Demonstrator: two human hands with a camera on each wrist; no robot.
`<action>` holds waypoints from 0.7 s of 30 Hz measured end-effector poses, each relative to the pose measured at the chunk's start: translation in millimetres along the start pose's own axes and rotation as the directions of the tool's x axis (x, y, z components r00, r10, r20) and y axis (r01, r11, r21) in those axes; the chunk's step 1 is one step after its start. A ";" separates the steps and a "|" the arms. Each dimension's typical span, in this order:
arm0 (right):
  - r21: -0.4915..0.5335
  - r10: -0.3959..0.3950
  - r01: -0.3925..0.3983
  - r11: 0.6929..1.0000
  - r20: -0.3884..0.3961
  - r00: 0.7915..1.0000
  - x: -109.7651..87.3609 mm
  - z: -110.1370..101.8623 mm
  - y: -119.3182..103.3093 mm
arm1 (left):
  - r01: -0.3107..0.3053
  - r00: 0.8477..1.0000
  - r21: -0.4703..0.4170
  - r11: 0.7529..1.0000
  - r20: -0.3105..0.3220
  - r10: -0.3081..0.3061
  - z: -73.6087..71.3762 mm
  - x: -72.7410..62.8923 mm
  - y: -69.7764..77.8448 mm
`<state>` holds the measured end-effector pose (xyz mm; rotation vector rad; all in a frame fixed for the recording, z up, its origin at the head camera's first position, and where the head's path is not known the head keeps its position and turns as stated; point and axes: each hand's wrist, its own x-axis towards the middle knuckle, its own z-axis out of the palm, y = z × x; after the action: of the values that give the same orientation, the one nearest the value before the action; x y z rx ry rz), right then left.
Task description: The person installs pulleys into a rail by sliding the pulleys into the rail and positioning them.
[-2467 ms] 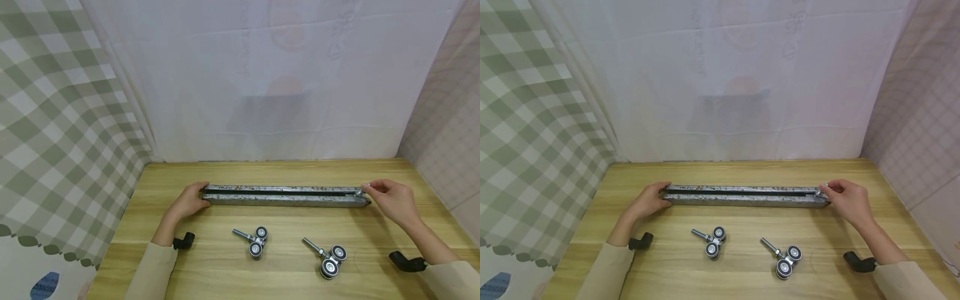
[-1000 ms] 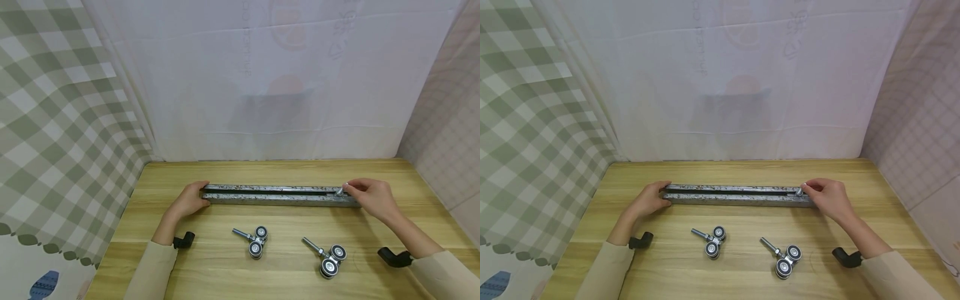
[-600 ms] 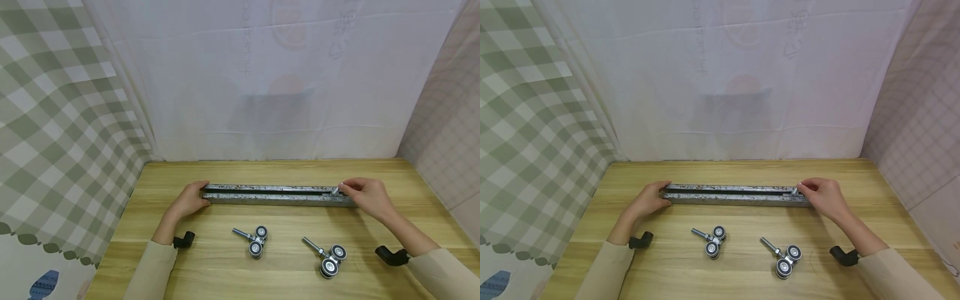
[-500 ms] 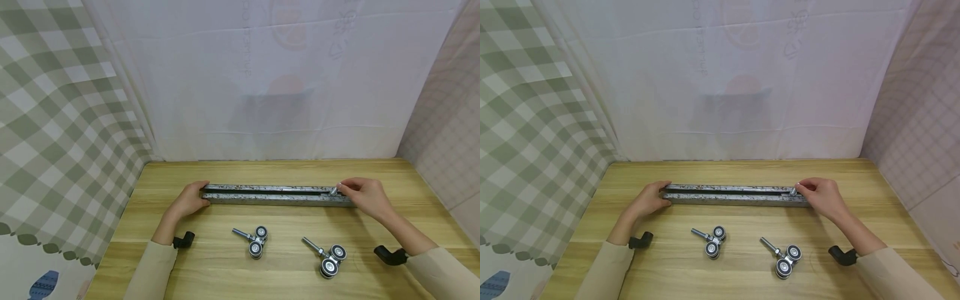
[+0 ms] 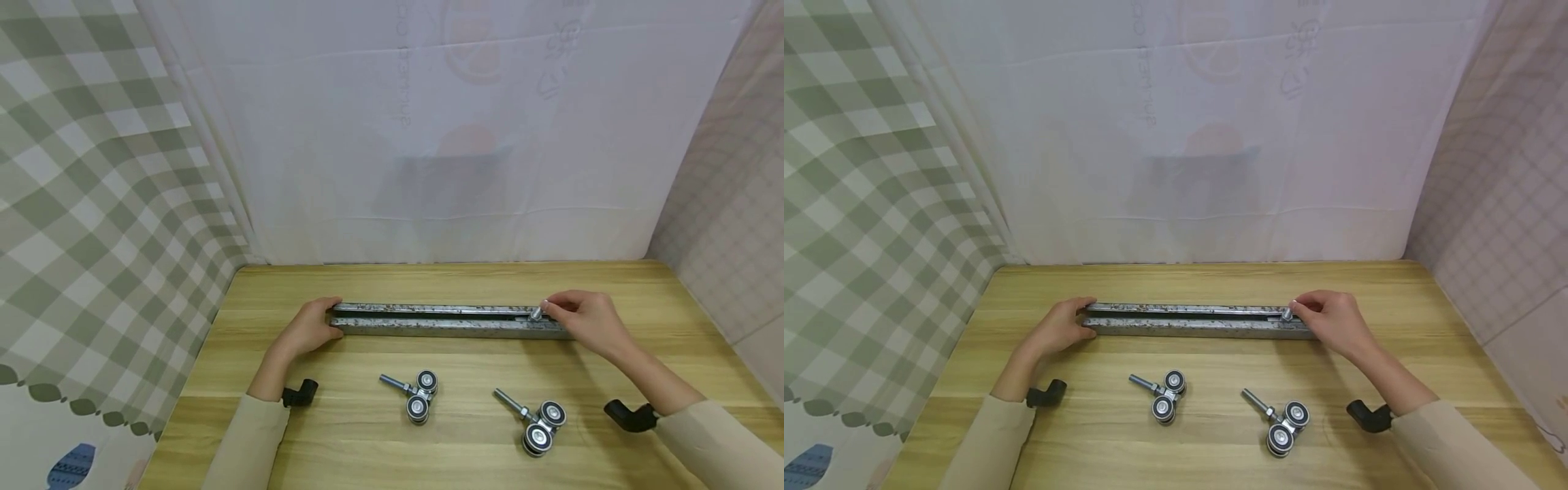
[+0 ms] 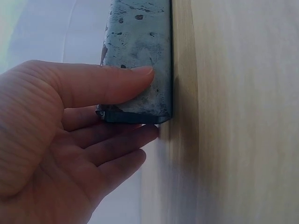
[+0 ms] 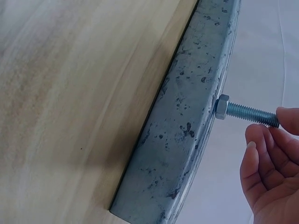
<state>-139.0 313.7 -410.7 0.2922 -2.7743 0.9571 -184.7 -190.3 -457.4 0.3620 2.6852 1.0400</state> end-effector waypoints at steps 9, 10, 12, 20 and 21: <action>-0.015 0.002 -0.001 1.000 0.023 1.000 4.6 5.7 -5.9 | -0.002 1.000 -0.001 1.000 0.000 0.002 -1.0 -0.4 0.0; -0.014 0.004 -0.003 1.000 0.030 1.000 5.2 6.2 -6.9 | -0.003 1.000 0.000 1.000 0.000 0.003 -1.1 -0.5 0.2; -0.006 0.005 -0.005 1.000 0.040 0.999 6.2 7.1 -8.7 | -0.003 1.000 0.001 1.000 0.002 0.003 -1.3 -0.8 0.4; 0.006 -0.006 0.006 1.000 0.061 0.998 9.7 11.5 -13.1 | -0.008 1.000 -0.006 1.000 0.003 0.008 -1.5 -1.2 1.1; 0.007 -0.005 0.004 1.000 0.062 0.998 10.1 12.2 -13.8 | -0.008 1.000 -0.006 1.000 0.003 0.008 -1.4 -1.1 1.0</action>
<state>-146.7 294.2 -409.6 0.3346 -2.8253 0.9728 -183.9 -190.9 -455.6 0.3726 2.6793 1.0492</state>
